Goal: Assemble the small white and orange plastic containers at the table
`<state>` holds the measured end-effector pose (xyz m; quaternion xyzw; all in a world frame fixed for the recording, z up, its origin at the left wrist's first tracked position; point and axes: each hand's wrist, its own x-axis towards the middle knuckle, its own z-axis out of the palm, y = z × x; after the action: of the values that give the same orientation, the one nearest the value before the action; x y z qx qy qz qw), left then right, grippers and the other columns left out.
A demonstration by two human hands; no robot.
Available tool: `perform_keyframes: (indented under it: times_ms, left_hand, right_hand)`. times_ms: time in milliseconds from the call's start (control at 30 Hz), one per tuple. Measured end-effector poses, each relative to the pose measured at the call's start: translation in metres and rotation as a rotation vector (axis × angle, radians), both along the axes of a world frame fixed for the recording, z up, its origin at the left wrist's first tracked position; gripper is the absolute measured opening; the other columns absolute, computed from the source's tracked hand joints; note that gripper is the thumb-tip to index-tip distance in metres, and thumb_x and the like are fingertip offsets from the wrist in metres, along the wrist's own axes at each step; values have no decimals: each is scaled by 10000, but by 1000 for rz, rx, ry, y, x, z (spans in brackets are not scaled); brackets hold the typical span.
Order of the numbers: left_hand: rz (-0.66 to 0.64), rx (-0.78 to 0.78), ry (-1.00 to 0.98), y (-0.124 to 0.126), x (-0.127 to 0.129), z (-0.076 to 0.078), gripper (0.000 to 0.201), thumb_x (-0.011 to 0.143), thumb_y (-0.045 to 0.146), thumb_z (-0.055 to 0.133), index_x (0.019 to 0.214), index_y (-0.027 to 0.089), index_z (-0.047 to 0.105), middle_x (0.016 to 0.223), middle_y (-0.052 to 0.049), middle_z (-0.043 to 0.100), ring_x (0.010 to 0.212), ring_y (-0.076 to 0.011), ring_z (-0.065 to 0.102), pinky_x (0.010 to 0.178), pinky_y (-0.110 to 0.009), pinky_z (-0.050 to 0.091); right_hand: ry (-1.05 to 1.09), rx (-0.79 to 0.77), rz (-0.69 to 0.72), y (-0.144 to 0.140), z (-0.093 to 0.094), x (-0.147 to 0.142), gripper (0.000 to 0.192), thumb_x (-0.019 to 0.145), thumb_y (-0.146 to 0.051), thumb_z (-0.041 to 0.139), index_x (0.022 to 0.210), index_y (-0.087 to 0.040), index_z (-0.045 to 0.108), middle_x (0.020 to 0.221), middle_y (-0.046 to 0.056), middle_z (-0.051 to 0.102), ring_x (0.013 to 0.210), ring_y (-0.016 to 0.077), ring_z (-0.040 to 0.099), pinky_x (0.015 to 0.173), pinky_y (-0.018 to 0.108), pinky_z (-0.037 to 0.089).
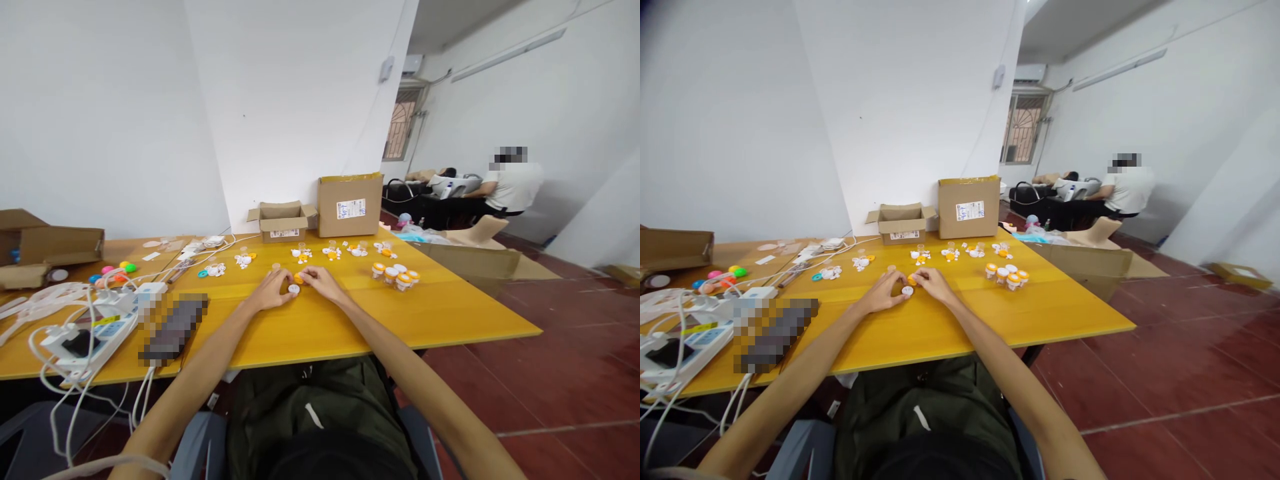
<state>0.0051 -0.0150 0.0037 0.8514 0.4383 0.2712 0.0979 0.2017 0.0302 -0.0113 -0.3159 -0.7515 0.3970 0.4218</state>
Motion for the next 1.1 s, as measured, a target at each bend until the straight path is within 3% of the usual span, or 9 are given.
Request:
perform_keyframes:
  times_ms: [667,1100]
  left_hand:
    - [-52,-132,-240,10,-2,-10,344,785,374,681,1058,226,532,1032,-40,615,955,-200,608,914,-370,499]
    - [-32,-137,-237,15,-4,-14,353,767,348,704,1064,224,560,1062,-56,636,1012,-218,617,964,-404,487]
  right_hand:
    - [15,-88,77,0,-2,0,331,723,-499,697,730,-168,711,697,14,681,688,159,589,689,287,460]
    - [6,-73,72,2,-5,0,302,715,-471,712,743,-171,737,758,29,732,749,189,640,746,313,496]
